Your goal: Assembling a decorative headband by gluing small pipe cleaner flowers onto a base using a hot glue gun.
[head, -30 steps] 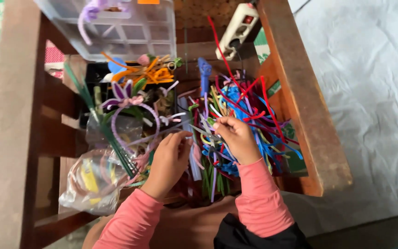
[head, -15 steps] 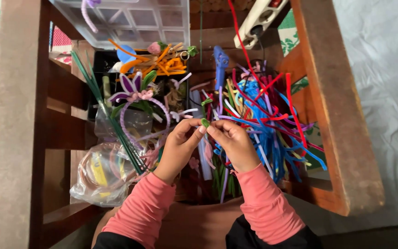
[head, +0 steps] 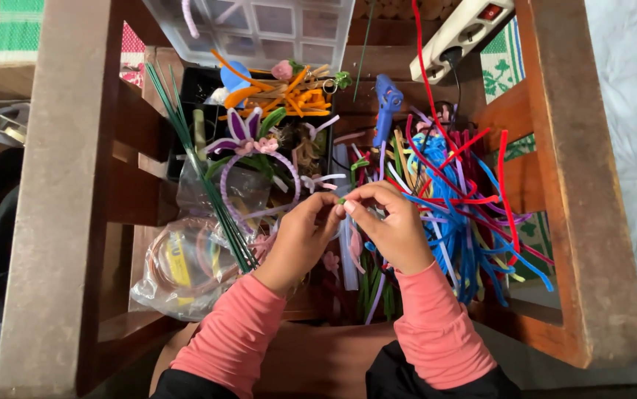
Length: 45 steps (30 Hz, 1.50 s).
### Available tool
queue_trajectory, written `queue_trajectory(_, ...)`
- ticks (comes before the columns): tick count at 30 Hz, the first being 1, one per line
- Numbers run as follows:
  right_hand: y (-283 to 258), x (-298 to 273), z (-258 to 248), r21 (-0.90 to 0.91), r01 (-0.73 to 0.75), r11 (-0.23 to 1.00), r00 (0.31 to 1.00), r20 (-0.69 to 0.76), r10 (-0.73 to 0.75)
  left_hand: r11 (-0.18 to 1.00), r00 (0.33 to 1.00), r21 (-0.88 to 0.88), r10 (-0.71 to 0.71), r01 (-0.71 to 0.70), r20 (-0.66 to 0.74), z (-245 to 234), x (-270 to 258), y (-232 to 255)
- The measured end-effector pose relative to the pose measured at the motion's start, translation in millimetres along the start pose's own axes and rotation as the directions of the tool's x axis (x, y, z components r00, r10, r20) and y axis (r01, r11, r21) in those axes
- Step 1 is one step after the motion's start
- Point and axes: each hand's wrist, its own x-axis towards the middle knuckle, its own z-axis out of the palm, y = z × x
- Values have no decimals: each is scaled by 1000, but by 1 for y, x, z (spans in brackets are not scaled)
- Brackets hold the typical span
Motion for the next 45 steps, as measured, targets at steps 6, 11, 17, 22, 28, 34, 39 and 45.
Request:
queue_trajectory(6,-4,2,6,-2,74,997,997,9,-74,997,998,44,65,-65,2,-11,-3,10)
queue_trajectory(11,4,2,9,65,31,997,999,12,-32,992,992,23,124,-124,5,-16,-5,6)
queue_trajectory(17,2,-1,7,273,-116,955,992,72,100,992,992,-23,127,-127,2,-21,-6,5)
queue_trajectory(22,-5,-1,14,357,-155,921,987,97,129,991,992,-49,123,-124,-31,-23,-7,2)
queue_trajectory(28,-9,-7,27,409,-156,899,988,60,144,985,985,-45,162,-164,-55,-24,-8,2)
queue_trajectory(34,-13,-3,28,510,-200,837,977,38,210,967,964,-3,252,-253,-89,-29,-3,-1)
queue_trajectory(39,-14,-2,22,347,-144,927,989,84,123,876,863,167,478,-453,-167,-28,-7,-3)
queue_trajectory(45,10,-7,49,551,-119,826,988,-20,156,803,790,277,584,-528,-186,-28,-5,-2)
